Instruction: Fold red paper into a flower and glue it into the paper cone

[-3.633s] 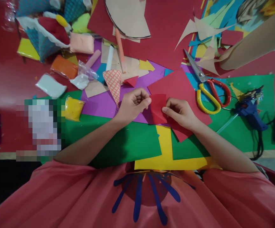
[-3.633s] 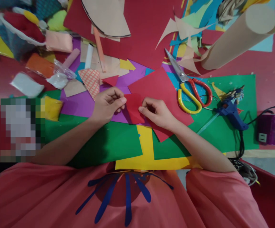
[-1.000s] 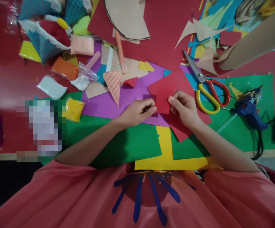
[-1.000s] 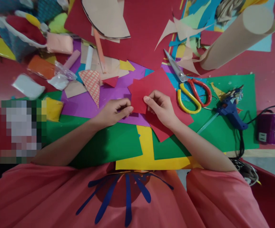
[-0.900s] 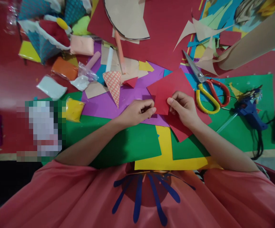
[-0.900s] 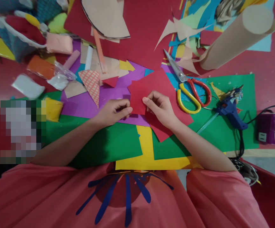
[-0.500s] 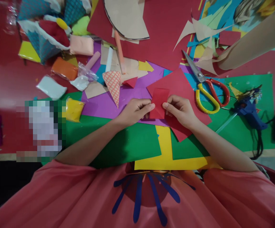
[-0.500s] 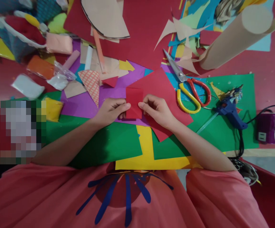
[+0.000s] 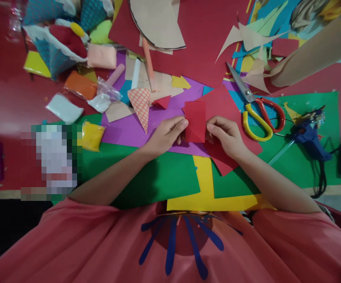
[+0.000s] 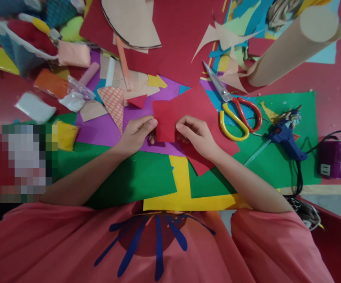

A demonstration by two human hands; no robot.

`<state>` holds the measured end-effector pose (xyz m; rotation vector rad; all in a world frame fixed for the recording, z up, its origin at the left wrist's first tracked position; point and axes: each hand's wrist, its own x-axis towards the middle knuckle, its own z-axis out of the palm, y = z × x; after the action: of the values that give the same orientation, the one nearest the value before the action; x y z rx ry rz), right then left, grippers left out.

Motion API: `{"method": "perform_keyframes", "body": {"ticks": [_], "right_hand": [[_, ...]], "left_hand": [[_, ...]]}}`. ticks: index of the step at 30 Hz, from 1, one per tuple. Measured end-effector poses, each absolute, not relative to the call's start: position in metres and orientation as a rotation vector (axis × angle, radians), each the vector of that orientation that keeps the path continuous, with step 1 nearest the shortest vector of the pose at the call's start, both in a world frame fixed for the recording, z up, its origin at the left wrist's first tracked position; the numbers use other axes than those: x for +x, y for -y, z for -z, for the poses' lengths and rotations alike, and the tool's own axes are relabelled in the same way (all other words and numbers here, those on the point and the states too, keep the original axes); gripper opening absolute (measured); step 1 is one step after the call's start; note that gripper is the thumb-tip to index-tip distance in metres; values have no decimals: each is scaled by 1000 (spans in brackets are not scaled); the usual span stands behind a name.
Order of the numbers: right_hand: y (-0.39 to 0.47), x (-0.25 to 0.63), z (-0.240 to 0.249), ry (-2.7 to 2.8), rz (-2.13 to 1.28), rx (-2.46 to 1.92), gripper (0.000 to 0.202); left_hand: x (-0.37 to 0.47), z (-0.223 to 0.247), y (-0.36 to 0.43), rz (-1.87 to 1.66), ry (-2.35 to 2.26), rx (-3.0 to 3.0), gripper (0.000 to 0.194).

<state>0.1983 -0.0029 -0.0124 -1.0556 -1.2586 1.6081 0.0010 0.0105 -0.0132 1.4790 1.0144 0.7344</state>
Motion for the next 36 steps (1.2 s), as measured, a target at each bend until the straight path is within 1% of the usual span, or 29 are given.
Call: {"method": "perform_keyframes", "body": {"ticks": [7,15,22,26,29,30,33,36], "right_hand": [[3,199,13,1286,-1597,-1049,34],[4,197,12,1306,-1519,-1110,46],[3,197,15,1345,-1518,-1093,45],[4,197,16,1444,-1496,-1091,41],[7,196,17,1532,-1425,-1173,36],[8,197,17,1548,-1381,-1225,34],[10,197,18,1580,-1207,-1372,31],[12,197,18,1636,-1128,-1394,27]], "left_hand": [[0,15,-10,-738,-999,1457,48],[-1,15,-9,-670,-970,1517,52],[-2,16,-10,-614,-963,1587,52],[-1,17,-9,-603,-945,1680,45],[0,23,-8,-689,-984,1699,28],[1,25,-7,-737,-998,1688,26],[0,32,-6,-771,-954,1725,45],[0,35,-5,-727,-888,1836,55]]}}
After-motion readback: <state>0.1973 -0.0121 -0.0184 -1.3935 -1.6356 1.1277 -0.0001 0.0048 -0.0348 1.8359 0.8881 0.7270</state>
